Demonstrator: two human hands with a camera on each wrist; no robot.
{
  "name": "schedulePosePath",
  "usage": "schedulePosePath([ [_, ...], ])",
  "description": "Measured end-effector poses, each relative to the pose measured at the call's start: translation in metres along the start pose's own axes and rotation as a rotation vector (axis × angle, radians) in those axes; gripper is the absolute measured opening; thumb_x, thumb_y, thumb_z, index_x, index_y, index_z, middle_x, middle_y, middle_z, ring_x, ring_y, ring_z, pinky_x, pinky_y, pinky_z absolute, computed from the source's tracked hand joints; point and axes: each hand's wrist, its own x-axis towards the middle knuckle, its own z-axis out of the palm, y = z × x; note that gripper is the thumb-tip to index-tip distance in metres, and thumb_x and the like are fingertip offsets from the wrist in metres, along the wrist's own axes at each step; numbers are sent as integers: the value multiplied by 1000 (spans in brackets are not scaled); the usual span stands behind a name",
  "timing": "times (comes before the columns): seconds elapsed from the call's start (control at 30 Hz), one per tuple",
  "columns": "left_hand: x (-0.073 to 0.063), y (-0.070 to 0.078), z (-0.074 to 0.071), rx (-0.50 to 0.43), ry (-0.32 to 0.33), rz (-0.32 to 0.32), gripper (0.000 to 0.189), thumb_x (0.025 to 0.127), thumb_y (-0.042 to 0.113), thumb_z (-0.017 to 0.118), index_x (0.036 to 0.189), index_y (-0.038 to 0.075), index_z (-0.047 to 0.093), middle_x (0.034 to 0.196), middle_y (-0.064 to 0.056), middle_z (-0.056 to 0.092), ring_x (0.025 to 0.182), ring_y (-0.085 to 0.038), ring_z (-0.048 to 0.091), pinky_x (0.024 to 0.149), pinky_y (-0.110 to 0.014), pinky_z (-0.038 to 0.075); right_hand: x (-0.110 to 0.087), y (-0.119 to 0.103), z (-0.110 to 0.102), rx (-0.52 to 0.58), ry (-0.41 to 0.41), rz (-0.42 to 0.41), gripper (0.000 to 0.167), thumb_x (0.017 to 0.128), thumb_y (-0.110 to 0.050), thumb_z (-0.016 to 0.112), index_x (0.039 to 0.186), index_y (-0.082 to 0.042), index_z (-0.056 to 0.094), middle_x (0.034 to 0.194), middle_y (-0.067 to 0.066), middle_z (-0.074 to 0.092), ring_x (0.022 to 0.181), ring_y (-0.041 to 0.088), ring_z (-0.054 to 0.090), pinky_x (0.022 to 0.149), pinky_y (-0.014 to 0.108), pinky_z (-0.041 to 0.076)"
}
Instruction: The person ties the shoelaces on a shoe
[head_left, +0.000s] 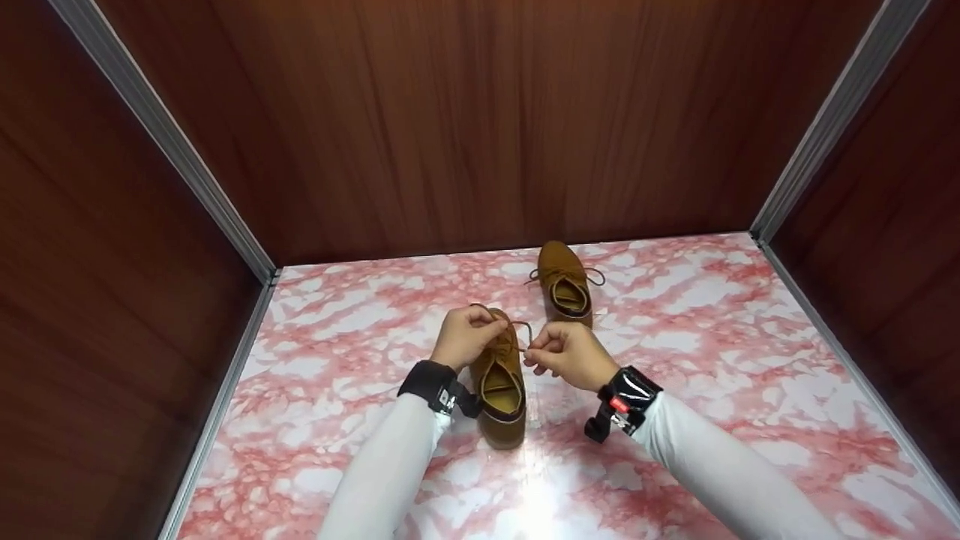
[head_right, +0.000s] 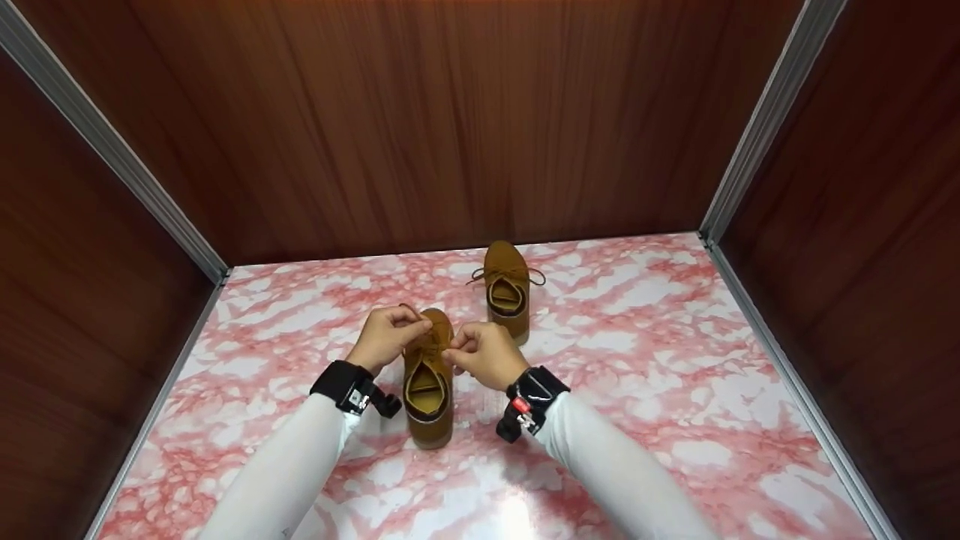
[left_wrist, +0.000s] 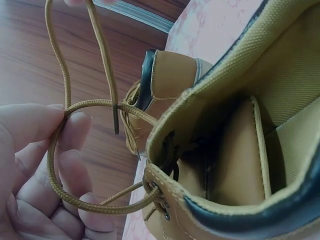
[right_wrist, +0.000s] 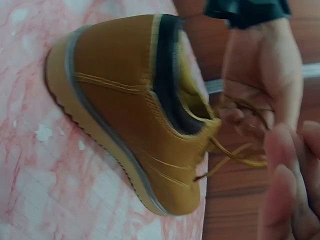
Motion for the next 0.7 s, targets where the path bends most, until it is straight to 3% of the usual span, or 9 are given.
schedulePosePath([
  [0.13,-2,-4,-3,-48,9,-5,16,90,13,81,83,1,73,79,0,75,72,-5,67,65,-19,54,3,-1,17,-58,74,-75,15,91,-7,79,83,-1,68,80,17,78,62,9,70,56,19,53],
  [0.3,-7,-15,-6,-96,23,-18,17,90,12,80,82,0,72,77,2,72,72,-7,66,66,-20,52,10,0,37,-273,194,-160,20,88,-9,83,77,-10,67,73,4,76,60,1,64,56,20,53],
  [0.4,-11,-23,-7,-156,22,-51,16,92,9,78,83,-2,71,83,-8,77,78,-16,73,71,-26,59,12,4,44,-411,250,-145,22,86,-15,85,78,-13,65,68,0,72,59,4,62,54,23,50],
  [0.5,-15,-30,-9,-182,2,-87,14,94,9,75,85,-2,70,92,-18,80,83,-21,77,76,-33,63,11,11,45,-491,253,-97,25,85,-22,87,79,-15,63,64,-4,66,57,6,57,54,25,47],
  [0.7,-19,-43,-19,-86,-58,-112,13,98,14,70,90,3,71,94,-18,80,72,-17,71,72,-36,62,7,20,30,-525,177,-13,27,84,-26,89,77,-17,64,62,-5,60,56,7,52,56,28,45],
])
